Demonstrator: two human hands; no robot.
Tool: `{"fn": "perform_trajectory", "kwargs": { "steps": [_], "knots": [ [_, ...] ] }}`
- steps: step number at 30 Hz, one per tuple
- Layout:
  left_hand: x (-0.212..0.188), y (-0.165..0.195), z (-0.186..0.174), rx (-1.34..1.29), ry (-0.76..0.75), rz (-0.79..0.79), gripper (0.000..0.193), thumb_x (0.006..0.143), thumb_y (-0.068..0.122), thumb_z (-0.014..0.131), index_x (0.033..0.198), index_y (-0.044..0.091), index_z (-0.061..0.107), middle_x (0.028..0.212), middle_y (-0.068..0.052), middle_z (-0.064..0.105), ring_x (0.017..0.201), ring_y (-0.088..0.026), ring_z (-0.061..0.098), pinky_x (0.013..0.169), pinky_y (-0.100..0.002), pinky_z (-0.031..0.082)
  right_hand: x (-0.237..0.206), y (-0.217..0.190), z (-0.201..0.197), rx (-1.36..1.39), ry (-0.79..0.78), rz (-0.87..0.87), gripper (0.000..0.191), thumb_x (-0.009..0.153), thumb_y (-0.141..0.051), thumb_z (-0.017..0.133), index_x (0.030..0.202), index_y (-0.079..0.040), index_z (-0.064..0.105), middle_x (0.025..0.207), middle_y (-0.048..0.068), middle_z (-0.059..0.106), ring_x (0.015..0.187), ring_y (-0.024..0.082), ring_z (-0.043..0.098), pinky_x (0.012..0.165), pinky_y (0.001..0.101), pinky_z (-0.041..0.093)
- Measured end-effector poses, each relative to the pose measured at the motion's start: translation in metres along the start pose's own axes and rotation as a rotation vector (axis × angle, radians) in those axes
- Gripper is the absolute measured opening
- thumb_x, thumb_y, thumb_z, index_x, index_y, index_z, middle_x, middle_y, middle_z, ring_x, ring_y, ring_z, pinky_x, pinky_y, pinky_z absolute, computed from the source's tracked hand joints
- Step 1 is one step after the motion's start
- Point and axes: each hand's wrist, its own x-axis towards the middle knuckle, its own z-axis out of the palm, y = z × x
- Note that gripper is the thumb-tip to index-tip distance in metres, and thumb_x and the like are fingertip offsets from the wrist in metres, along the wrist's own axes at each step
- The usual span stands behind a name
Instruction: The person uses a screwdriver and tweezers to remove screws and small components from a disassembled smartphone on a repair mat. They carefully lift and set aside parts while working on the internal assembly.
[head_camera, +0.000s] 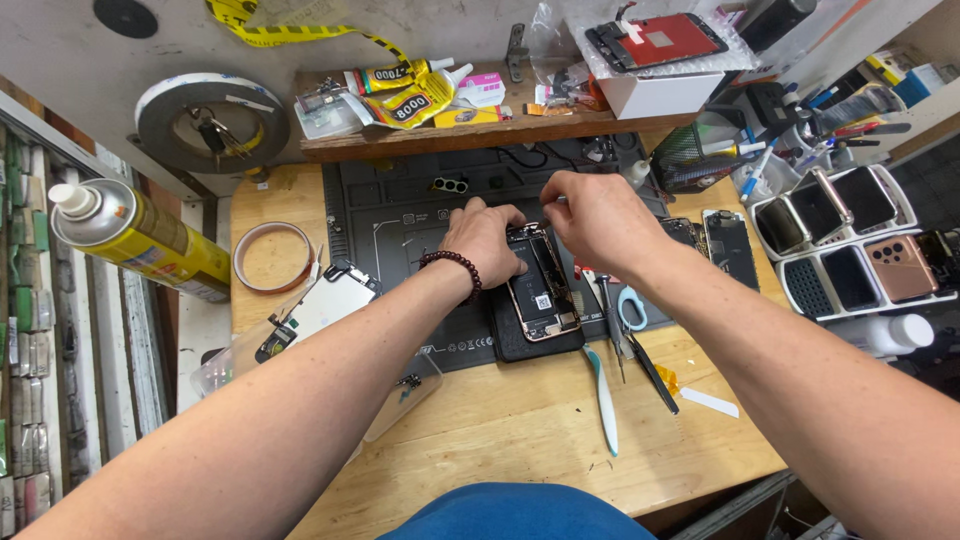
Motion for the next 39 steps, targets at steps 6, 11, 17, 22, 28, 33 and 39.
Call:
{"fn": "perform_trajectory", "kwargs": {
  "steps": [6,11,17,22,28,33,39],
  "knots": [
    [0.0,0.0,-0.001,-0.002,0.0,-0.005,0.069,0.071,0.025,0.092,0.134,0.031,0.065,0.14,-0.005,0.051,0.138,-0.029,0.043,0.114,-0.042,0.044,0.018,0.008,-0.004,-0.046,-0.122,-0.091,0.018,0.084,-0.014,0.068,0.095,-0.004,0.078,0.089,0.021,0.075,0.087,0.038,0.073,0.081,0.0453,0.057],
    [-0.001,-0.001,-0.002,-0.002,0.004,-0.014,0.07,0.071,0.025,0.092,0.135,0.032,0.064,0.139,-0.005,0.05,0.138,-0.029,0.042,0.114,-0.042,0.044,0.013,0.009,-0.007,-0.026,-0.155,-0.001,0.02,0.087,-0.017,0.068,0.098,-0.004,0.078,0.089,0.02,0.076,0.085,0.035,0.074,0.082,0.043,0.058],
    [-0.001,-0.003,0.0,-0.011,0.012,0.005,0.069,0.071,0.025,0.092,0.134,0.031,0.065,0.137,-0.005,0.051,0.137,-0.029,0.043,0.113,-0.041,0.044,0.011,0.011,-0.006,0.018,-0.115,-0.003,0.021,0.087,-0.016,0.07,0.099,-0.002,0.077,0.087,0.02,0.075,0.082,0.034,0.074,0.076,0.0425,0.057],
    [-0.001,-0.003,0.001,-0.004,0.015,0.02,0.069,0.071,0.025,0.092,0.134,0.03,0.065,0.137,-0.007,0.051,0.136,-0.03,0.043,0.113,-0.041,0.044,0.002,0.004,-0.006,0.083,-0.086,0.128,0.022,0.092,-0.019,0.068,0.102,-0.002,0.077,0.082,0.019,0.075,0.076,0.032,0.075,0.072,0.0423,0.058],
    [-0.001,-0.003,0.001,-0.004,0.007,0.015,0.07,0.071,0.025,0.092,0.134,0.03,0.064,0.137,-0.007,0.051,0.136,-0.03,0.044,0.113,-0.041,0.044,-0.003,-0.002,-0.01,0.129,-0.142,0.231,0.023,0.097,-0.021,0.064,0.105,-0.003,0.075,0.076,0.016,0.075,0.068,0.025,0.076,0.066,0.0396,0.059],
    [-0.001,-0.002,0.0,0.003,0.009,0.014,0.07,0.071,0.026,0.092,0.134,0.031,0.065,0.137,-0.007,0.051,0.136,-0.03,0.044,0.113,-0.041,0.045,-0.004,0.004,-0.006,0.121,-0.1,0.159,0.022,0.096,-0.02,0.065,0.104,-0.002,0.076,0.077,0.015,0.076,0.068,0.023,0.076,0.065,0.0377,0.058],
    [-0.001,-0.001,-0.001,0.0,0.005,0.001,0.069,0.071,0.025,0.092,0.134,0.031,0.065,0.137,-0.006,0.051,0.137,-0.029,0.043,0.113,-0.041,0.044,-0.011,0.008,0.004,0.238,-0.024,0.207,0.021,0.096,-0.018,0.065,0.101,-0.002,0.076,0.078,0.013,0.077,0.068,0.018,0.078,0.064,0.0342,0.06]
  ]
}}
